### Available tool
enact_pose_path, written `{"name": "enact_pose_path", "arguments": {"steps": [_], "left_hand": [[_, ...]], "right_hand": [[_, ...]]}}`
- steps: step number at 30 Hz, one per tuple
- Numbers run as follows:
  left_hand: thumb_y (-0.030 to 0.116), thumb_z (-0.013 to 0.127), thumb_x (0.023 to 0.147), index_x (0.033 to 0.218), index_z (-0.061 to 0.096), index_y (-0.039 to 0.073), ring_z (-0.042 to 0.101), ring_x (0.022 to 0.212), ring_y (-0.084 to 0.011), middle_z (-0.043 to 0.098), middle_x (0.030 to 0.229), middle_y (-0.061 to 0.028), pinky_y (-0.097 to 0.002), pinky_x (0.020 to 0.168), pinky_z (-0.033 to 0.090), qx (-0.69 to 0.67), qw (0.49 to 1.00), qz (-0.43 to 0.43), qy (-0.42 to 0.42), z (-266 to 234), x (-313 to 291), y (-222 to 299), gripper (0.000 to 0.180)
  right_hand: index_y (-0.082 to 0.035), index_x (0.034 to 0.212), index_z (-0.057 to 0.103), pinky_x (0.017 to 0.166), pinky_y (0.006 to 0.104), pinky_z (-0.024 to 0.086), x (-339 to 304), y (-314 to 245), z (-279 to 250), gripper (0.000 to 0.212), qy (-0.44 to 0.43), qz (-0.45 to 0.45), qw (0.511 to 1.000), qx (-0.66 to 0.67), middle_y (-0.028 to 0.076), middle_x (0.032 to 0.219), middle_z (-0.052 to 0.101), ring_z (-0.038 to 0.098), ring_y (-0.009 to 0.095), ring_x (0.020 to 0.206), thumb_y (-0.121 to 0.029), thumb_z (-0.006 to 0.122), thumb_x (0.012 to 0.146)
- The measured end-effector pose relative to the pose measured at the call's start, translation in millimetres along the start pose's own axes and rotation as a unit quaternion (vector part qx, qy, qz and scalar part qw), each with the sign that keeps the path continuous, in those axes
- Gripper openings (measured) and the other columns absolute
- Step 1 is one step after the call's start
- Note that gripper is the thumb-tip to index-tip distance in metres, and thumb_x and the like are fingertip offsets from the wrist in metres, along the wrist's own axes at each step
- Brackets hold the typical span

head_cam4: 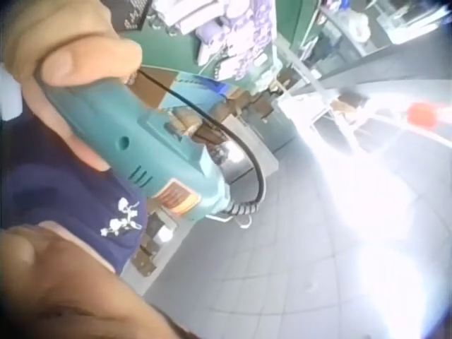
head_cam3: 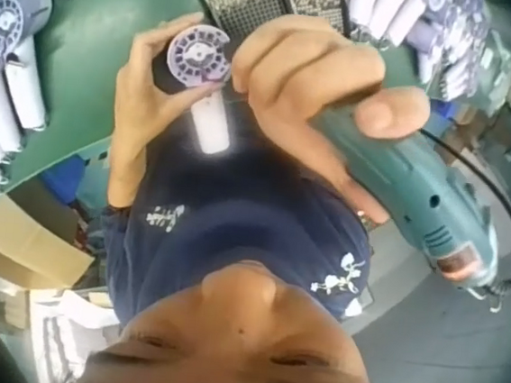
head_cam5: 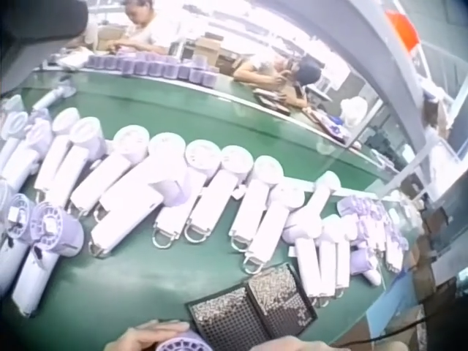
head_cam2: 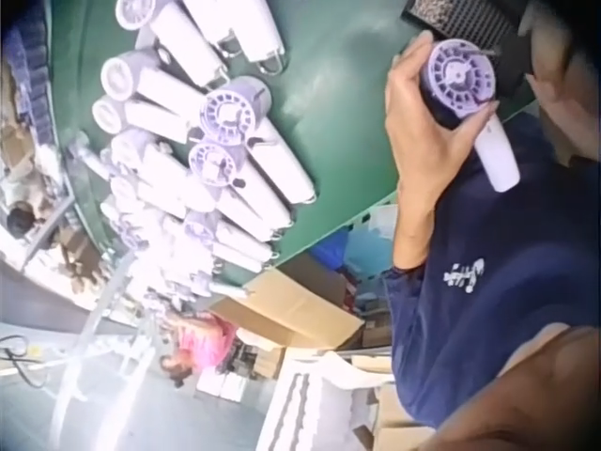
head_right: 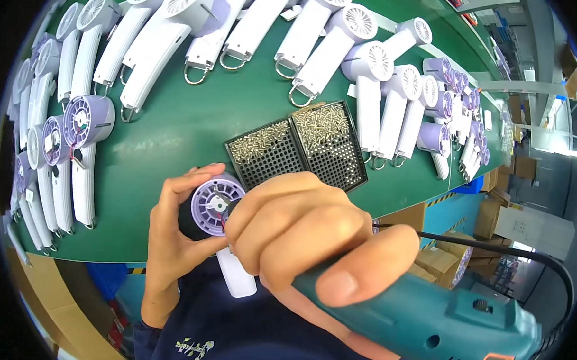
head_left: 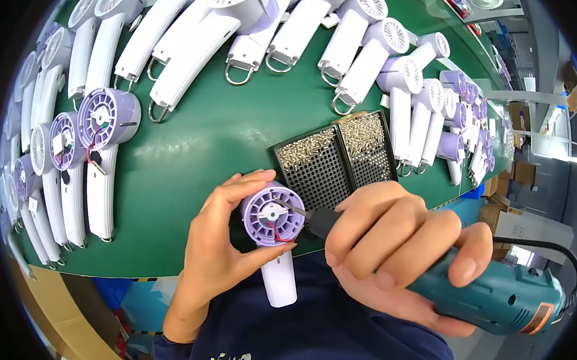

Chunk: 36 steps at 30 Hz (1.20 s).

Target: The person assembles handheld fans by picking up screws from a tray and driving them into the fan housings using an electric screwdriver, then places the assembled fans into a box.

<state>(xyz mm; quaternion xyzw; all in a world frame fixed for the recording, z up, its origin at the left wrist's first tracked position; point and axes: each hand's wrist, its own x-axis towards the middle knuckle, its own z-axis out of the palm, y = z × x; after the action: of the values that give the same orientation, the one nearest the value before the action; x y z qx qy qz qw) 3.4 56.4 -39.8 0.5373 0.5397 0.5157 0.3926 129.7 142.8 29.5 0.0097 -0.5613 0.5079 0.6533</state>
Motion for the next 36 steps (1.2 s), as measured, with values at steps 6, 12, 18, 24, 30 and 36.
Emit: {"name": "enact_pose_path", "arguments": {"steps": [6, 12, 18, 24, 30, 36], "left_hand": [[0.012, 0.088, 0.061, 0.115, 0.05, 0.004, 0.06, 0.115, -0.0322, 0.062, 0.122, -0.0149, -0.0472, 0.103, 0.041, -0.008, 1.0, -0.003, -0.002, -3.2, -1.2, -0.5, 0.066], [0.014, 0.086, 0.063, 0.115, 0.05, 0.002, 0.059, 0.114, -0.0335, 0.062, 0.123, -0.016, -0.048, 0.103, 0.041, -0.024, 1.0, 0.0, -0.011, -3.4, -1.6, -4.1, 0.064], [0.017, 0.084, 0.065, 0.116, 0.049, 0.001, 0.059, 0.113, -0.0333, 0.061, 0.122, -0.0154, -0.0469, 0.103, 0.042, -0.004, 1.0, 0.008, -0.017, -8.3, 0.0, -2.2, 0.064], [0.015, 0.084, 0.066, 0.116, 0.05, 0.001, 0.057, 0.117, -0.032, 0.059, 0.125, -0.0156, -0.047, 0.104, 0.04, -0.002, 1.0, -0.004, -0.027, -14.4, -2.6, -4.7, 0.062], [0.013, 0.084, 0.064, 0.115, 0.051, 0.002, 0.057, 0.113, -0.0349, 0.06, 0.123, -0.0156, -0.0437, 0.099, 0.043, -0.025, 1.0, -0.006, -0.004, -9.7, -0.1, -0.6, 0.062], [0.013, 0.085, 0.062, 0.114, 0.051, 0.0, 0.06, 0.108, -0.0346, 0.061, 0.118, -0.0161, -0.0396, 0.09, 0.048, -0.011, 1.0, 0.002, 0.004, -5.3, -1.8, 0.8, 0.064]], "right_hand": [[-0.008, 0.111, 0.043, 0.039, 0.0334, 0.044, -4.1, 11.3, 4.0, 0.053, -0.011, 0.031, 0.999, -0.023, 0.008, 0.07, 0.051, 0.046, 0.019, 0.045, -0.056, 0.052, 0.09], [-0.008, 0.107, 0.043, 0.04, 0.0328, 0.044, -8.6, 20.6, 0.2, 0.064, -0.058, 0.071, 0.995, -0.032, 0.007, 0.068, 0.051, 0.048, 0.019, 0.045, -0.067, 0.054, 0.085], [-0.008, 0.105, 0.043, 0.036, 0.03, 0.04, -6.7, 36.5, 3.2, 0.068, -0.089, 0.107, 0.99, -0.02, 0.006, 0.066, 0.051, 0.047, 0.017, 0.043, -0.071, 0.055, 0.082], [-0.009, 0.105, 0.043, 0.037, 0.0279, 0.04, -6.0, 35.5, 5.5, 0.062, -0.106, 0.136, 0.985, -0.03, 0.006, 0.07, 0.053, 0.046, 0.016, 0.043, -0.066, 0.056, 0.085], [-0.01, 0.105, 0.043, 0.037, 0.0278, 0.041, -6.9, 33.0, 0.7, 0.063, -0.122, 0.103, 0.986, -0.057, 0.005, 0.07, 0.053, 0.047, 0.016, 0.044, -0.068, 0.055, 0.084], [-0.007, 0.106, 0.046, 0.04, 0.0307, 0.042, -10.1, 29.2, -0.8, 0.074, -0.091, 0.103, 0.991, -0.01, 0.008, 0.071, 0.054, 0.049, 0.018, 0.047, -0.074, 0.057, 0.078]]}}
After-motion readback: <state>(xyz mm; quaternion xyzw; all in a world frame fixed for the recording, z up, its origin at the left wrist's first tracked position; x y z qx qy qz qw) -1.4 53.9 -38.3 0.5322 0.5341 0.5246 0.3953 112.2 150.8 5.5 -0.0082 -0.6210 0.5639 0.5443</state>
